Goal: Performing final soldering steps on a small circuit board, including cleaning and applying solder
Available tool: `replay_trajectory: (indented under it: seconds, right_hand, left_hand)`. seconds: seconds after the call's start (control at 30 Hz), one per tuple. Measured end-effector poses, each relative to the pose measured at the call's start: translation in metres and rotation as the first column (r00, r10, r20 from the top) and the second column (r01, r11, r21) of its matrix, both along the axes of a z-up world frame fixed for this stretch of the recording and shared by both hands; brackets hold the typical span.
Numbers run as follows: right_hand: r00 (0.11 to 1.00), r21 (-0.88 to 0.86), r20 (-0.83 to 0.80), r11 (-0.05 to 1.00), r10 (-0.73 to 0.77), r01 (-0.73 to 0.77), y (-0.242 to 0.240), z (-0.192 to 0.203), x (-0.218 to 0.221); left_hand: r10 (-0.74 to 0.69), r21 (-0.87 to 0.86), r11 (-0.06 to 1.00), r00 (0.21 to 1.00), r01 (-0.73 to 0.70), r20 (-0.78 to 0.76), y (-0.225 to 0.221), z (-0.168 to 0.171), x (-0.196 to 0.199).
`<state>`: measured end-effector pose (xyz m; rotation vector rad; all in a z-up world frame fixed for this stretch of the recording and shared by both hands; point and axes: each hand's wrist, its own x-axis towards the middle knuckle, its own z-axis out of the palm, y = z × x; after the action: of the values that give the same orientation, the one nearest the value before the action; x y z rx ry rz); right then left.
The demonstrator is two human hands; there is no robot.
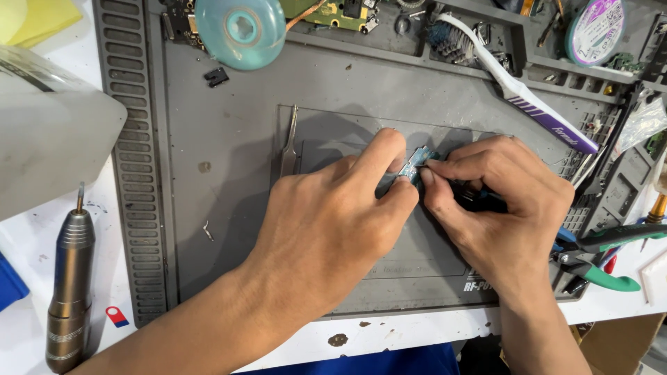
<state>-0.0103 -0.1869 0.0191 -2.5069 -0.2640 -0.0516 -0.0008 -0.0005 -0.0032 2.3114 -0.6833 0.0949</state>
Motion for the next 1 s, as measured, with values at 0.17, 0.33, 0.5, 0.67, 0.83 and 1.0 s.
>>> replay_trajectory:
  seconds: [0.17, 0.33, 0.5, 0.67, 0.83, 1.0]
  right_hand:
    - [1.000, 0.003, 0.004, 1.000, -0.008, 0.008, 0.0023, 0.0009, 0.0012]
    - [1.000, -0.001, -0.009, 1.000, 0.007, -0.007, 0.0000, 0.0008, 0.0012]
    - [1.000, 0.003, -0.016, 1.000, 0.013, -0.013, 0.0004, 0.0022, 0.0019]
    - [1.000, 0.006, -0.013, 1.000, -0.008, 0.008, 0.0017, 0.0019, 0.0015]
    - [1.000, 0.000, -0.007, 1.000, 0.008, -0.008, 0.0018, 0.0019, 0.0022]
    - [0.999, 0.021, -0.021, 0.999, 0.032, -0.031, -0.0007, 0.0015, 0.0033]
  left_hand:
    - [0.011, -0.005, 1.000, 1.000, -0.011, 0.019, 0.0001, -0.0004, 0.0002]
    - [0.002, 0.004, 1.000, 1.000, -0.002, -0.001, 0.0001, -0.0002, 0.0002]
    - [-0.001, 0.006, 1.000, 1.000, 0.001, -0.003, -0.0005, -0.0001, 0.0000]
    - [0.022, -0.007, 1.000, 0.998, -0.021, 0.053, 0.0002, -0.0013, -0.0002]
    - [0.010, -0.001, 1.000, 1.000, -0.010, 0.008, -0.0004, -0.0005, -0.0005]
    - [-0.001, -0.001, 1.000, 1.000, 0.001, -0.004, 0.0008, 0.0007, 0.0004]
